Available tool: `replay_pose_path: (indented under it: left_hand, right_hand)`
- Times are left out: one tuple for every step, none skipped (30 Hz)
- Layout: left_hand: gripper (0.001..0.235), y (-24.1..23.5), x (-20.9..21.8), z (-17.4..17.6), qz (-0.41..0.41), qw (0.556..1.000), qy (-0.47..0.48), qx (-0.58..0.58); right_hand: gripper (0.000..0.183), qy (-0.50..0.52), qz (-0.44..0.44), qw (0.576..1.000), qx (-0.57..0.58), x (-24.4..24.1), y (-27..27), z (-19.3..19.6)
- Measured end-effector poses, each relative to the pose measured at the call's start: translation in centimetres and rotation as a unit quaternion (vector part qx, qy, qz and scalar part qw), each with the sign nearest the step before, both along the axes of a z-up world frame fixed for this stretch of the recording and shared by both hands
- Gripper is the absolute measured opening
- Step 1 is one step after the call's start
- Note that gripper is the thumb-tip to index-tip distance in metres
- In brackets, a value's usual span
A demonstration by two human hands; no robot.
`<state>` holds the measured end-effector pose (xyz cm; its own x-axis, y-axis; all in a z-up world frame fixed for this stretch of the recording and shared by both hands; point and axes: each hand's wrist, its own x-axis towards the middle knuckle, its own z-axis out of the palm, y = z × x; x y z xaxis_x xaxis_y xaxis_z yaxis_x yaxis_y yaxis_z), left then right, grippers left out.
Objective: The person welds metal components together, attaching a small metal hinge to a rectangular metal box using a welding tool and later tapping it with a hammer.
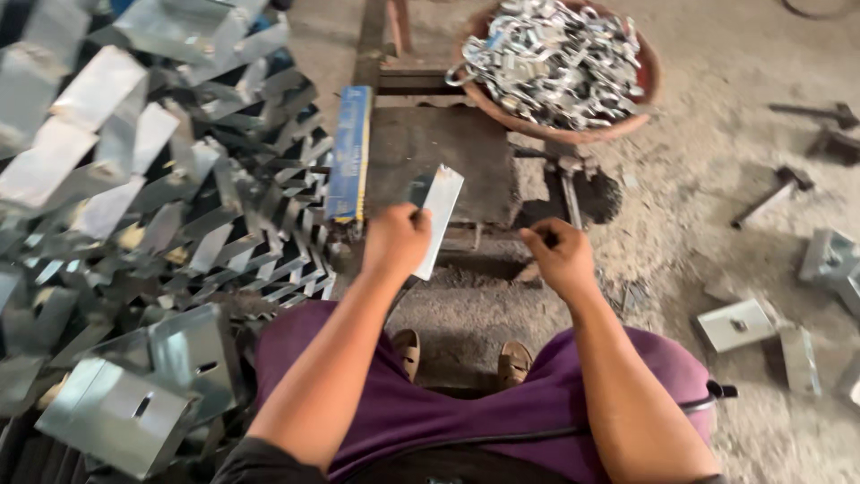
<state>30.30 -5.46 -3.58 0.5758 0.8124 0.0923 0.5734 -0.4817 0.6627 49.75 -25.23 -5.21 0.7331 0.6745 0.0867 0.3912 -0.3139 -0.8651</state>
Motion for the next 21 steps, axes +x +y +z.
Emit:
replay_pose_path:
  left_hand:
    - [0.030, -1.1, 1.9, -0.4, -0.003, 0.999, 0.046, -0.003]
    - [0.029, -1.9, 3.3, -0.8, -0.001, 0.996, 0.090, -0.004]
    - [0.030, -2.5, 4.4, -1.4, -0.014, 0.993, 0.113, -0.004]
    - [0.030, -2.9, 5.5, -1.8, -0.026, 0.991, 0.134, -0.001]
    - [0.031, -3.0, 6.2, -2.2, -0.037, 0.987, 0.155, 0.002]
    - [0.030, -3.0, 6.5, -2.5, -0.038, 0.989, 0.145, -0.003]
    - [0.030, -2.8, 6.6, -2.4, -0.040, 0.990, 0.135, -0.008]
    - [0.029, -2.5, 6.9, -2.0, -0.043, 0.991, 0.125, -0.012]
    - [0.033, -2.1, 6.9, -1.3, -0.049, 0.987, 0.155, -0.011]
    - [0.038, -1.8, 6.7, -0.4, -0.053, 0.981, 0.185, -0.010]
    - [0.043, -1.6, 6.8, 0.6, -0.057, 0.975, 0.214, -0.009]
    - [0.041, -1.4, 7.4, 1.6, -0.068, 0.981, 0.180, 0.020]
    - [0.039, -1.0, 8.3, 2.6, -0.078, 0.985, 0.145, 0.048]
    - [0.037, -0.5, 9.4, 3.5, -0.088, 0.987, 0.110, 0.076]
    - [0.038, -0.1, 11.2, 4.2, -0.110, 0.988, 0.068, 0.088]
    - [0.040, 0.2, 13.6, 4.6, -0.132, 0.986, 0.026, 0.097]
    - [0.043, 0.7, 16.4, 4.9, -0.158, 0.971, -0.012, 0.181]
    - [0.046, 1.2, 19.3, 5.2, -0.182, 0.946, -0.053, 0.264]
    - [0.052, 1.5, 22.2, 5.3, -0.179, 0.952, -0.021, 0.249]
    - [0.059, 1.8, 25.0, 5.5, -0.176, 0.956, 0.010, 0.235]
    - [0.062, 2.3, 27.3, 5.6, -0.164, 0.956, 0.036, 0.240]
  right_hand:
    - [0.023, 0.002, 0.007, 1.000, -0.004, -0.1, -0.2, 0.0]
    - [0.022, -0.010, 0.018, 1.000, 0.003, -0.2, -0.2, -0.1]
    - [0.021, -0.021, 0.029, 0.999, 0.010, -0.3, -0.3, -0.3]
    - [0.019, -0.034, 0.042, 0.998, 0.019, -0.2, -0.1, -0.5]
    - [0.019, -0.025, 0.049, 0.998, 0.013, -0.3, 0.0, -0.8]
    - [0.018, -0.017, 0.056, 0.998, 0.007, -0.5, 0.1, -1.2]
    - [0.017, -0.008, 0.063, 0.998, 0.000, -0.6, 0.1, -1.4]
    - [0.018, 0.010, 0.072, 0.997, -0.010, -0.8, 0.1, -1.6]
    - [0.018, 0.028, 0.081, 0.996, -0.021, -1.0, 0.1, -1.7]
    - [0.019, 0.046, 0.090, 0.994, -0.031, -1.2, 0.0, -1.6]
    - [0.018, 0.042, 0.098, 0.994, -0.020, -1.4, -0.3, -1.5]
    - [0.018, 0.037, 0.106, 0.994, -0.007, -1.7, -0.5, -1.4]
    - [0.018, 0.032, 0.114, 0.993, 0.006, -1.7, -0.6, -1.1]
    - [0.018, 0.039, 0.111, 0.993, -0.014, -1.5, -0.7, -0.7]
    - [0.018, 0.045, 0.109, 0.992, -0.034, -1.2, -0.7, -0.4]
    - [0.019, 0.051, 0.106, 0.991, -0.057, -1.0, -0.8, -0.1]
    - [0.018, 0.054, 0.105, 0.992, -0.053, -0.9, -0.7, 0.1]
    - [0.018, 0.055, 0.103, 0.992, -0.049, -0.5, -0.4, 0.3]
    - [0.017, 0.056, 0.102, 0.992, -0.046, -0.3, -0.2, 0.5]
    - [0.018, 0.060, 0.107, 0.991, -0.047, 0.0, -0.1, 0.7]
    - [0.018, 0.065, 0.112, 0.990, -0.049, 0.1, 0.0, 1.0]
